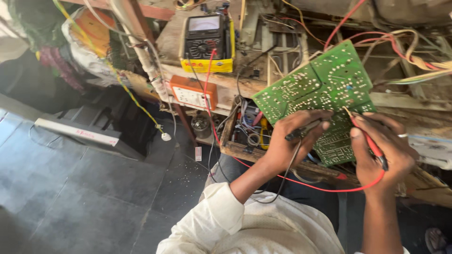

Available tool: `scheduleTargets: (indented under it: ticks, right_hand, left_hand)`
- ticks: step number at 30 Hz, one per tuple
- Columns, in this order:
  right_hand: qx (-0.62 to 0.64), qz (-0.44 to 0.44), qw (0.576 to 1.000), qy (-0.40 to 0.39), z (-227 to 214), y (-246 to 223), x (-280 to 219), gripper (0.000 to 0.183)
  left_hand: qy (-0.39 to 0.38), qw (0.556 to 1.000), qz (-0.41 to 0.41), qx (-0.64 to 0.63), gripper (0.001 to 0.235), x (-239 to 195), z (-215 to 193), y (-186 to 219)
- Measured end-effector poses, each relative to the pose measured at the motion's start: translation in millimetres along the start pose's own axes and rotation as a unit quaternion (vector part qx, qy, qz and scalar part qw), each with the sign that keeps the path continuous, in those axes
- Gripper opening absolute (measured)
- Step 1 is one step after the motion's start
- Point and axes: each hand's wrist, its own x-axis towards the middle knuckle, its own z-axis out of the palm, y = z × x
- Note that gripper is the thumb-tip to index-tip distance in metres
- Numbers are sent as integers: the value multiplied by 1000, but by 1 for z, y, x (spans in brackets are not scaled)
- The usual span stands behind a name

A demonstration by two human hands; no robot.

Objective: The person is repairing a green circuit board. They use a soldering iron to work on solder joints and a multimeter with probes to test electrical continuity at various points on the board.

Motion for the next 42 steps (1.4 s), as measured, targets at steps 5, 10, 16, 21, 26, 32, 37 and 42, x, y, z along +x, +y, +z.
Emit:
scheduleTargets:
  ticks: [5, 10, 16, 21, 26, 32, 37, 42]
  right_hand:
    - [-1, 3, 1000, 1, -1, 0, -1, 16]
    - [8, 12, 1000, 0, -1, -1, -1, 16]
    - [4, 12, 1000, 5, 0, -2, -1, 16]
    - [14, 18, 1000, 3, 1, 3, -4, 18]
    - [2, 7, 1000, 2, 1, 11, -7, 19]
    - [4, 4, 1000, 6, 1, 10, -5, 24]
    - [-1, 24, 1000, 6, 1, 7, -4, 21]
    - [-1, 23, 1000, 15, 2, 6, -2, 22]
  left_hand:
    - [0, 999, 40, -1, 21, -1, -1, -3]
    - [1, 999, 44, -8, 19, -2, -1, -3]
    - [2, 999, 49, 0, 21, -1, 0, -3]
    - [2, 999, 33, -1, 23, 1, 0, -2]
    - [3, 999, 50, 14, 22, 1, -1, -2]
    - [5, 999, 36, 9, 21, 2, 1, -2]
    - [9, 998, 55, 19, 19, 2, 0, -2]
    - [5, 998, 49, 26, 19, 5, 0, 0]
